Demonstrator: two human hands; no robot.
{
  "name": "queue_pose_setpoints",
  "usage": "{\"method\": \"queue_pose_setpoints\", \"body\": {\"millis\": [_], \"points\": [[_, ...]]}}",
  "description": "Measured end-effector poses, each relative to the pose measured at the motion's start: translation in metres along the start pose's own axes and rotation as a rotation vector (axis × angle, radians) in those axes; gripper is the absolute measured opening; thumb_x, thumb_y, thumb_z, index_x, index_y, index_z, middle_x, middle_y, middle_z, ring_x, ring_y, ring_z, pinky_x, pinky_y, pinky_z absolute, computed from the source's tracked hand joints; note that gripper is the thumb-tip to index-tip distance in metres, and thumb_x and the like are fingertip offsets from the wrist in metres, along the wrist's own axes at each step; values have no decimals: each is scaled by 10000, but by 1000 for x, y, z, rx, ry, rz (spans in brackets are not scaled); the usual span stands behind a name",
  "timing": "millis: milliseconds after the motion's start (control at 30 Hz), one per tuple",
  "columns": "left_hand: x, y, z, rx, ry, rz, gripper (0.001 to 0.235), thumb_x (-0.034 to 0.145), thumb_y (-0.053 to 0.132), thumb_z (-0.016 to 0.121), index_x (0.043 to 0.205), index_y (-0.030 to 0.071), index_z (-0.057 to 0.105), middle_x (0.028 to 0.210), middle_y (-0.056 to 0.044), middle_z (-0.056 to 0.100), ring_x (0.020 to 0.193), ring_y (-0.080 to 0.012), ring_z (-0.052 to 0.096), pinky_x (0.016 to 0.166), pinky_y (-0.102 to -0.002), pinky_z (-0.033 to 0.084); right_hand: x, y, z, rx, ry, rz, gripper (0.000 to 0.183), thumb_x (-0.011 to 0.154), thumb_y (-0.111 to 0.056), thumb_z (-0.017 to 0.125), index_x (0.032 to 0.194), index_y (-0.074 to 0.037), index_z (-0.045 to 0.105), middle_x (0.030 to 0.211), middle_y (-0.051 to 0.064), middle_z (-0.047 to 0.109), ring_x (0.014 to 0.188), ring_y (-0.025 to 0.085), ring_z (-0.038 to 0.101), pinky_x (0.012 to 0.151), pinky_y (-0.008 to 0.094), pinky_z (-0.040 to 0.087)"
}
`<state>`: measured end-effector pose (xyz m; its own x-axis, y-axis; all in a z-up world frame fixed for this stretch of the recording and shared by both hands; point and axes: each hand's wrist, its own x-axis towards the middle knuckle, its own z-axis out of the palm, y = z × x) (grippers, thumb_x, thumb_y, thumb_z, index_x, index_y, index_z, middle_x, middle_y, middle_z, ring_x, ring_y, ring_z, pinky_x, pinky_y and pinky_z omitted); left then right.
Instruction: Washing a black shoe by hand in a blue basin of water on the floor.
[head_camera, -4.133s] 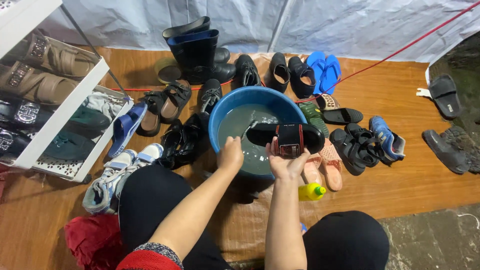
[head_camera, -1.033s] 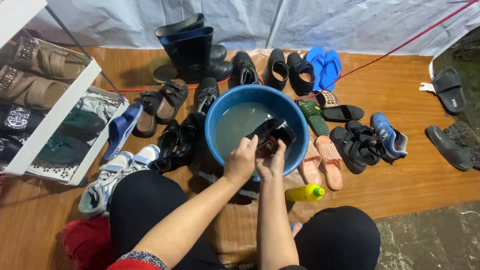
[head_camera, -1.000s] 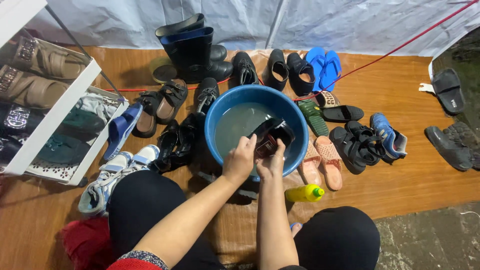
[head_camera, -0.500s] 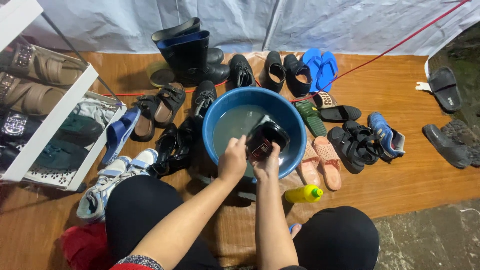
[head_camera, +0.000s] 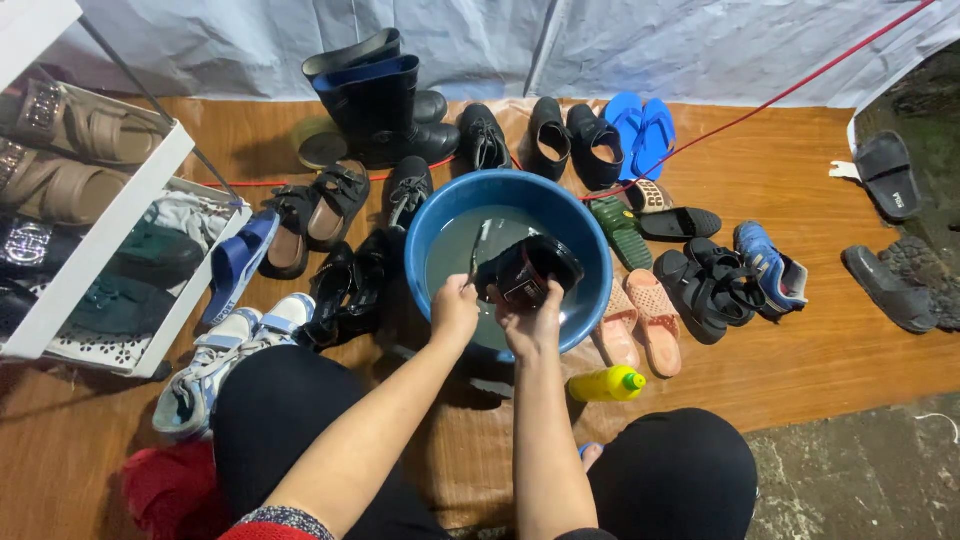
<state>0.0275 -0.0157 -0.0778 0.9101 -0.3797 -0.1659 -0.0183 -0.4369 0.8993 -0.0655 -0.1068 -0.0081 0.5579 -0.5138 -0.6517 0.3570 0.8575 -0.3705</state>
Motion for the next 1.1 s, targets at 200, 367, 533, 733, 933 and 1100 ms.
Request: {"method": "queue_pose_setpoints", "body": {"millis": [200,367,533,733,933,1100], "points": [[1,-34,43,-475,-72,-412,297,987,151,568,1244,15,632,714,-124,666,494,-197,664,405,-260,569,-9,6,4,-198,-89,-6,753,799,-785,605,1156,-154,400,1203,122,590,1107,508,645,717,366,403],[-44,16,23,-339,-114,-351,356,877,116,720,1193,-33,655,939,-185,719,833,-270,725,685,-368,605,-3,11,4,-337,-85,56,867,752,-846,560,1244,-136,490,1239,207,553,1017,429,608,714,374,427],[-66,43,1,-220,-100,-390,295,796,195,829,1020,70,683,1047,-108,733,1044,-278,727,857,-382,596,-27,8,21,-368,-52,24,837,749,-791,607,1235,-114,540,1266,256,598,1125,450,606,850,420,468],[-63,43,4,-124,-159,-380,286,812,245,822,1023,126,668,1124,-78,708,1144,-270,691,941,-396,574,-35,6,25,-374,-42,-50,824,772,-752,651,1251,-87,565,1218,257,628,1134,429,621,896,421,488],[-66,60,-16,196,-377,-187,333,857,391,699,1088,152,708,1203,-56,676,1233,-275,632,993,-439,549,-24,0,12,-330,-101,-52,716,783,-661,695,1174,-77,562,1111,172,609,1027,336,591,939,441,496],[-73,112,-60,156,-165,-39,333,910,324,666,1123,77,597,1244,-155,545,1215,-431,589,1023,-521,515,-25,-1,11,-332,-145,-78,608,804,-578,723,1090,-66,564,993,92,548,893,247,548,809,344,489]]}}
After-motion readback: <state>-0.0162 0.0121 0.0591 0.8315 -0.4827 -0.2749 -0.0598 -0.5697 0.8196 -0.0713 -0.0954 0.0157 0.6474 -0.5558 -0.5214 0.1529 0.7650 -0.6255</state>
